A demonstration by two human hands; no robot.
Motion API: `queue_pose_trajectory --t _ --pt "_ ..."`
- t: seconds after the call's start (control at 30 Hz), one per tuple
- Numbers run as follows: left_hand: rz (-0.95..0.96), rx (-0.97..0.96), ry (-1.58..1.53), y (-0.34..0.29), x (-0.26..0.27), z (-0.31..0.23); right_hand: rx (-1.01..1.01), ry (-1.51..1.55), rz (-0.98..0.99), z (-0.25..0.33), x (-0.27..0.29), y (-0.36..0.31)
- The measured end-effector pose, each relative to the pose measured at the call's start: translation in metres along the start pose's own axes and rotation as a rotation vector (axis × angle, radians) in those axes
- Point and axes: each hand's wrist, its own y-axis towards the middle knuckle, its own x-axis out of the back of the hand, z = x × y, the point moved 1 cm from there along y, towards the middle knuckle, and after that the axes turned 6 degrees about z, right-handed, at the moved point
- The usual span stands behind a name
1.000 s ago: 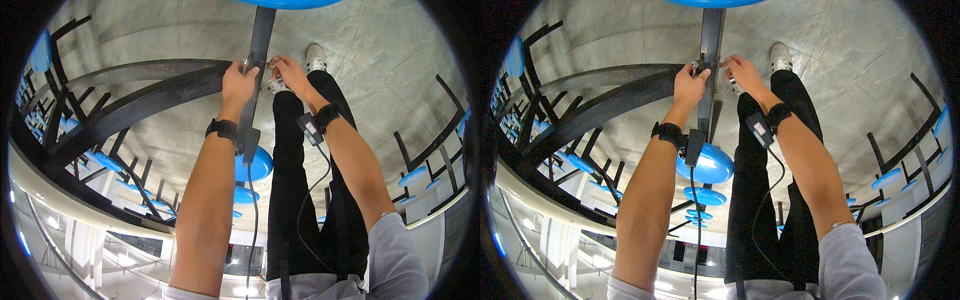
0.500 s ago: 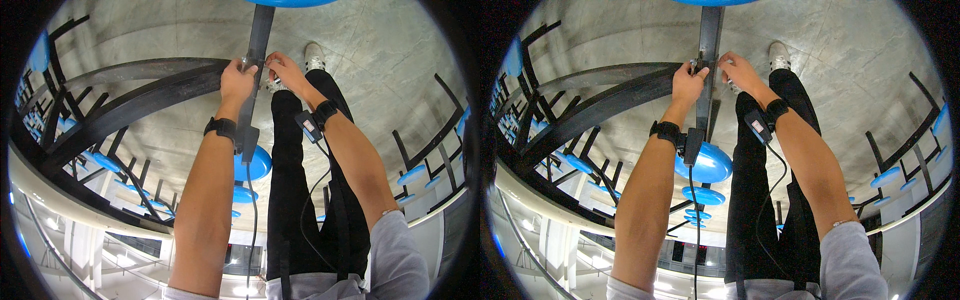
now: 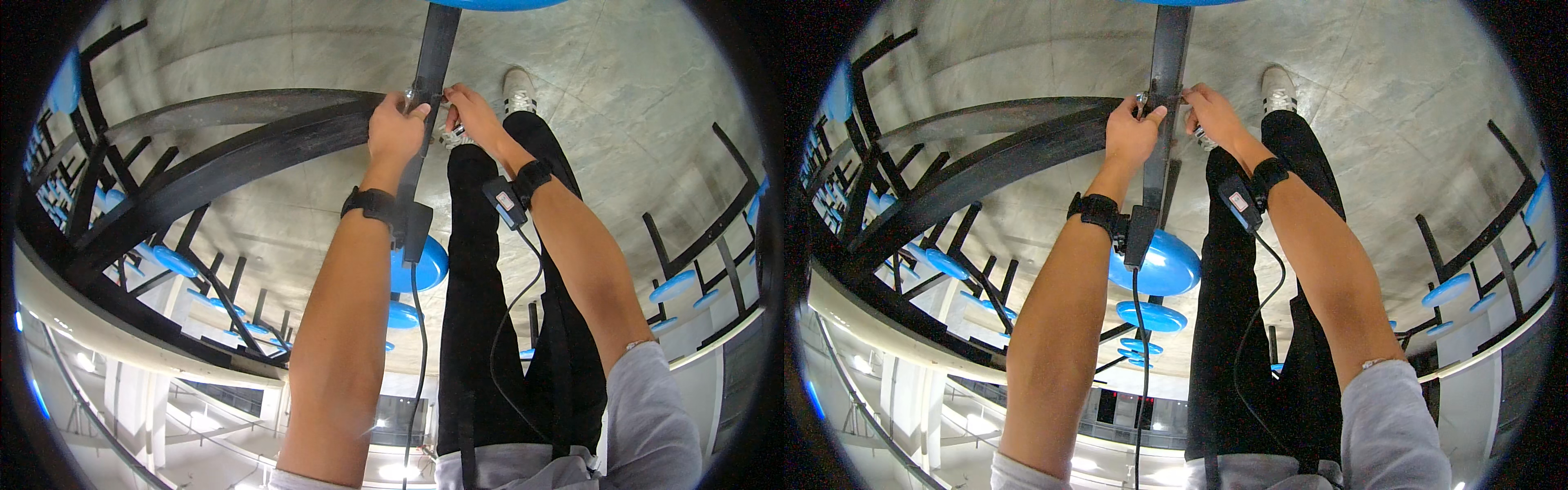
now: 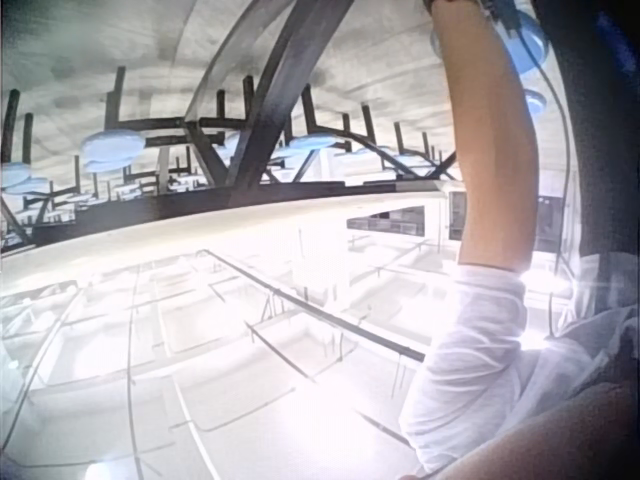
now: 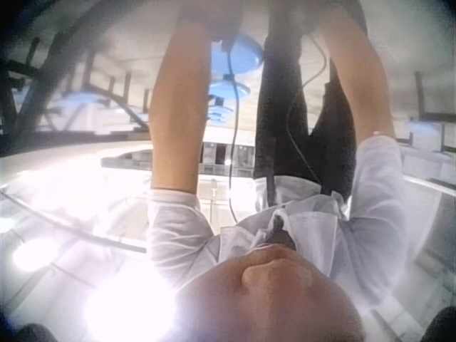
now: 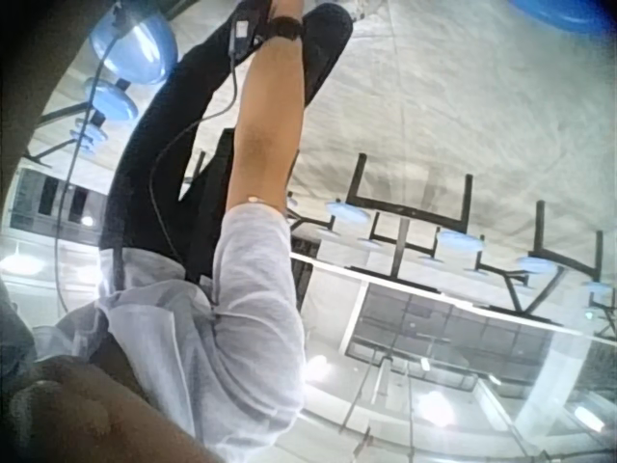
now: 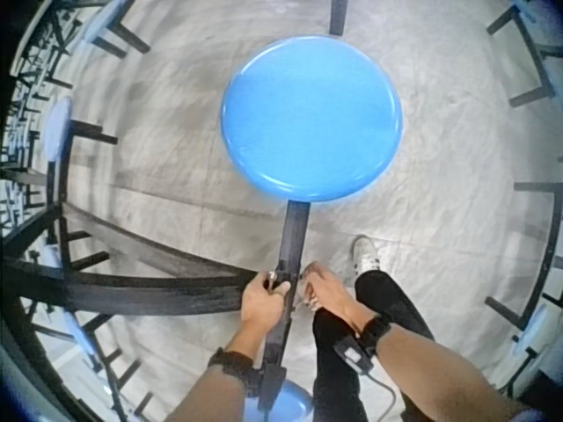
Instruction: The person uses two wrenches to tighten a bolt on the underside of a metal table frame in a dining area. They hold the nut with one wrench and turn the bolt with the other, then place the tools in a waist pouch.
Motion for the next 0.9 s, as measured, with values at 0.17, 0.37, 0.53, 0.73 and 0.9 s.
queue_pose_trajectory --t 0.17,0.37,0.53,0.73,0.9 --pt "-0.034 -0.011 0.009 -0.002 -0.001 -0.002 0.025 -0.045 0.022 -0.012 0.004 0.012" --pt "-0.040 0.003 0.044 -0.006 0.000 -0.004 -0.017 -0.058 0.039 -0.006 0.003 0.003" --pt "-0.064 -0.067 0.010 -0.002 -0.004 0.002 0.018 -0.162 0.014 -0.014 0.001 0.009" --pt "-0.061 -0.051 0.001 -0.004 -0.001 0.001 -0.043 -0.086 0.114 -0.015 0.001 0.008" --pt "-0.034 -0.022 0.004 -0.007 0.000 -0.008 -0.068 -0.069 0.096 -0.019 0.004 0.007"
